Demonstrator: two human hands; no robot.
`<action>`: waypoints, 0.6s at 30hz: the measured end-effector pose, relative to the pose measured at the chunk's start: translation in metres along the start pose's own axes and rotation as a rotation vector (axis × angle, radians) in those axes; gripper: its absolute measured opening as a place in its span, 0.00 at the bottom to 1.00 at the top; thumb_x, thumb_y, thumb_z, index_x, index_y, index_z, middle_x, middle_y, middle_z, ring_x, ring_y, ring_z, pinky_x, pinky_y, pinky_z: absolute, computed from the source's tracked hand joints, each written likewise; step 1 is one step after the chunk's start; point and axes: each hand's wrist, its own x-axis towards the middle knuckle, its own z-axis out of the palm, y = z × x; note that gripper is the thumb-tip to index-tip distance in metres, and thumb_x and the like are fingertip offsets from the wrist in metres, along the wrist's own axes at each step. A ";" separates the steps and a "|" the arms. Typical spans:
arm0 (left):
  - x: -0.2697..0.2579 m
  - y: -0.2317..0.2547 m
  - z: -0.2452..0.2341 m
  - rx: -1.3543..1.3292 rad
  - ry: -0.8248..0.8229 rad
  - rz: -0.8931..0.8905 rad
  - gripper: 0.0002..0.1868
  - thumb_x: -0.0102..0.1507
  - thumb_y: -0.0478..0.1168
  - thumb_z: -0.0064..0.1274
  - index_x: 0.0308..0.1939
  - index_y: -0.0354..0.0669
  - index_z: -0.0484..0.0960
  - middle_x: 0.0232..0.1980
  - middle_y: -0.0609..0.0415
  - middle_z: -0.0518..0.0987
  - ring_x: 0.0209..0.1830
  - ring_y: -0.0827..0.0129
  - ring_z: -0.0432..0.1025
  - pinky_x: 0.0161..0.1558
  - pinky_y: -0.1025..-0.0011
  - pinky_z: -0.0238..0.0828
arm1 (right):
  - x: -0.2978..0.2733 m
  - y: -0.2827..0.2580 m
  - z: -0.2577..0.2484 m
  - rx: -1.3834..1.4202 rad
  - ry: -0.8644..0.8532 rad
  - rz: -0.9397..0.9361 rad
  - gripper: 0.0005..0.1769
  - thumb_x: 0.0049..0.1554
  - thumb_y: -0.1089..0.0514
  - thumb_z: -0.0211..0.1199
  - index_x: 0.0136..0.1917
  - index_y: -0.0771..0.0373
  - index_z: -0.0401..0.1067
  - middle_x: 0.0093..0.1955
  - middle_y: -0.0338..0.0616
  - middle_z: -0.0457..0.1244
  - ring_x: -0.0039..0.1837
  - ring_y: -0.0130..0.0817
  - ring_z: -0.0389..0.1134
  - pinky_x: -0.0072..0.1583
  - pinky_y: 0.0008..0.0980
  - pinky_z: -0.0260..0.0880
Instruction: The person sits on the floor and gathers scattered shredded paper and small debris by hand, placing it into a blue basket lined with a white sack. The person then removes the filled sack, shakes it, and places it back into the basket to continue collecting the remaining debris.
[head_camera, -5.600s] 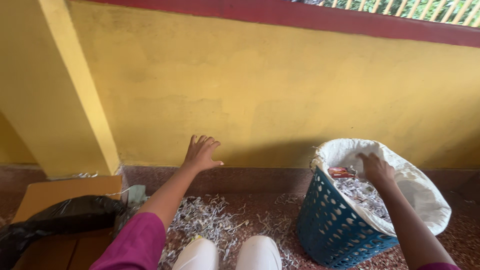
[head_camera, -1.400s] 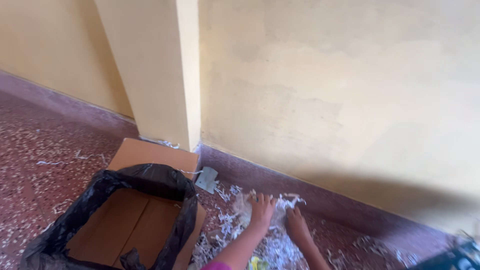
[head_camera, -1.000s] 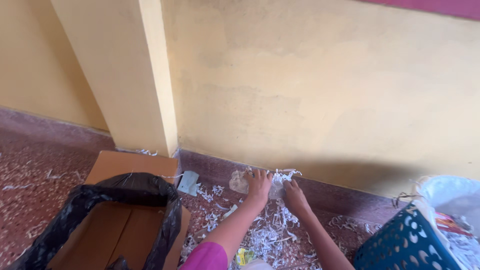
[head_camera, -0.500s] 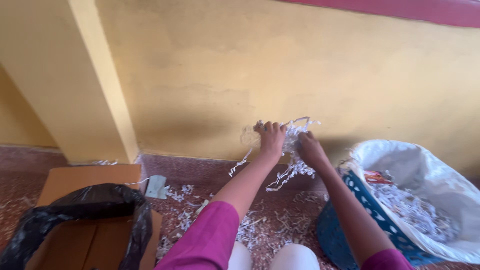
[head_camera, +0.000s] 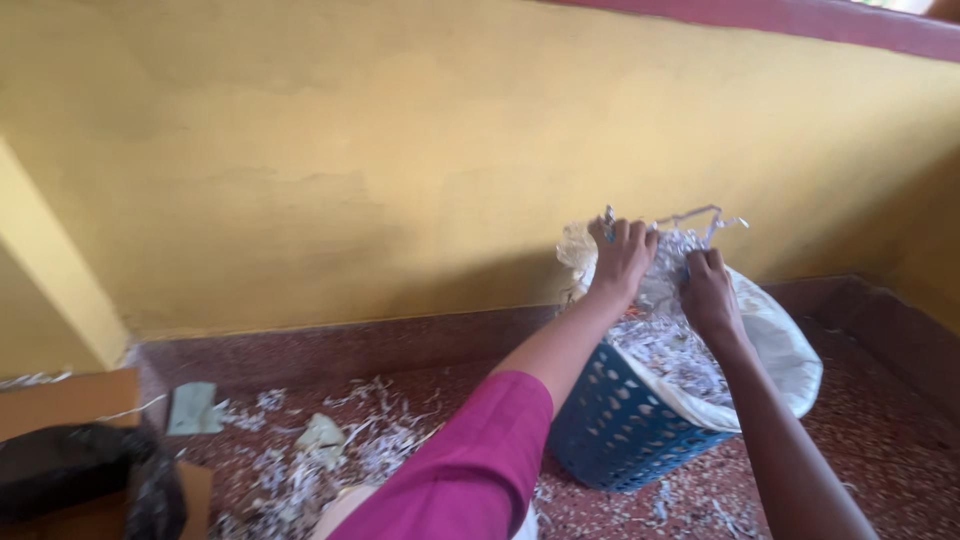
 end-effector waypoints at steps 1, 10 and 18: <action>-0.004 0.019 0.010 -0.023 0.038 0.021 0.23 0.63 0.35 0.59 0.62 0.51 0.76 0.56 0.53 0.72 0.62 0.55 0.67 0.68 0.28 0.57 | -0.007 0.014 -0.005 -0.011 0.012 0.009 0.23 0.51 0.72 0.61 0.61 0.68 0.66 0.63 0.64 0.58 0.63 0.67 0.63 0.62 0.57 0.65; -0.078 0.099 0.128 -0.395 -0.124 0.122 0.19 0.59 0.35 0.57 0.56 0.45 0.80 0.60 0.48 0.76 0.64 0.50 0.67 0.65 0.41 0.61 | -0.102 0.178 0.067 -0.069 -0.151 0.135 0.22 0.49 0.69 0.62 0.59 0.68 0.69 0.63 0.61 0.61 0.64 0.63 0.64 0.64 0.53 0.67; -0.103 0.097 0.196 -0.289 -0.724 0.250 0.15 0.61 0.36 0.53 0.49 0.43 0.89 0.56 0.44 0.84 0.57 0.53 0.80 0.56 0.58 0.78 | -0.123 0.235 0.155 -0.269 -0.945 0.117 0.17 0.53 0.59 0.63 0.55 0.62 0.78 0.58 0.53 0.70 0.64 0.49 0.71 0.65 0.45 0.71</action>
